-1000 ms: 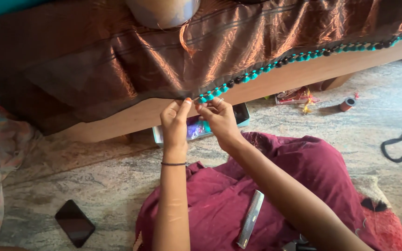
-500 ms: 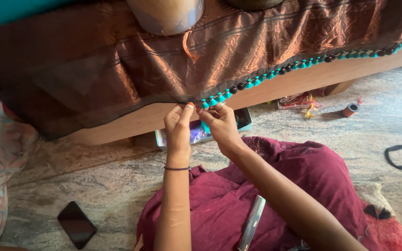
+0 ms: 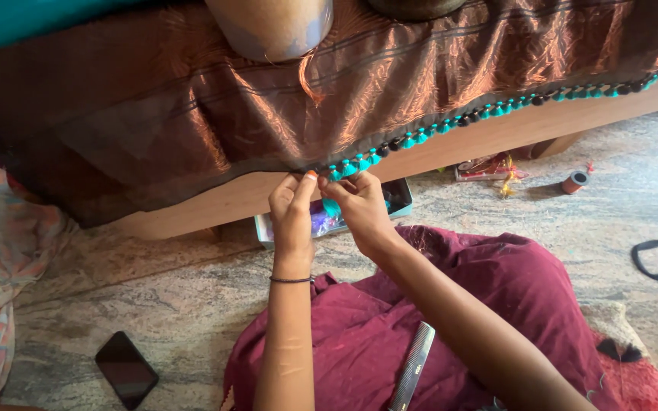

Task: The recorder is sewing small turquoise decorative tassels onto the edge of a brown fabric.

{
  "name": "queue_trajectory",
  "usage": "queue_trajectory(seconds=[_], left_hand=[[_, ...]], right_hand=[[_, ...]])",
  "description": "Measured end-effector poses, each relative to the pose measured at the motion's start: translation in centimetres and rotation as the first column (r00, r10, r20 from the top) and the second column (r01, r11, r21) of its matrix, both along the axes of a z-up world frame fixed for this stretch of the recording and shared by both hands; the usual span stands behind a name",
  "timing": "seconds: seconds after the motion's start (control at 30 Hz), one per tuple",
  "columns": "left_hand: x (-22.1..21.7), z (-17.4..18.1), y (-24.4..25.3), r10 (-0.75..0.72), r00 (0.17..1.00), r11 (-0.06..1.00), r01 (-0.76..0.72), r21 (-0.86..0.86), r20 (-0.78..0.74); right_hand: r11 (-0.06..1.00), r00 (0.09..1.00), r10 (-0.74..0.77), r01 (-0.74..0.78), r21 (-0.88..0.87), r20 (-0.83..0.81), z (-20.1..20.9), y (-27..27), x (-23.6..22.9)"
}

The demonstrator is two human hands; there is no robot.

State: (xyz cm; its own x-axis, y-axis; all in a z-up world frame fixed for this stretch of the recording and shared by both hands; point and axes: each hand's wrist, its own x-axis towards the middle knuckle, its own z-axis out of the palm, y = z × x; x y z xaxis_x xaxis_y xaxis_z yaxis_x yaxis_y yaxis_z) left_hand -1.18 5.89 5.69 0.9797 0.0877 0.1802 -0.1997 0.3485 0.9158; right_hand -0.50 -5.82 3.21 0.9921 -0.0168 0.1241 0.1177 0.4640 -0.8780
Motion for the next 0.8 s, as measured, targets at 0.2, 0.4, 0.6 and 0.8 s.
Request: queue_trajectory(seconds=[0.2,0.4,0.6,0.8], left_hand=[[-0.3,0.7,-0.2,0.070,0.997,0.998,-0.070,0.008,-0.016],[0.6,-0.9,0.1,0.128,0.992,0.992,-0.128,0.007,-0.001],[0.0,0.3,-0.3,0.111,0.994,0.994,-0.111,-0.010,0.008],[-0.3,0.5,-0.6,0.046,0.999,0.995,-0.044,-0.085,0.024]], right_hand=[[1.000,1.000,0.007,-0.007,0.007,-0.011,-0.1,-0.1,-0.2],[0.999,1.000,0.019,-0.019,-0.031,-0.002,-0.2,-0.2,-0.2],[0.989,0.999,-0.021,0.026,-0.144,0.035,-0.6,-0.5,-0.3],[0.991,1.000,-0.020,0.018,-0.135,-0.012,-0.7,-0.7,-0.3]])
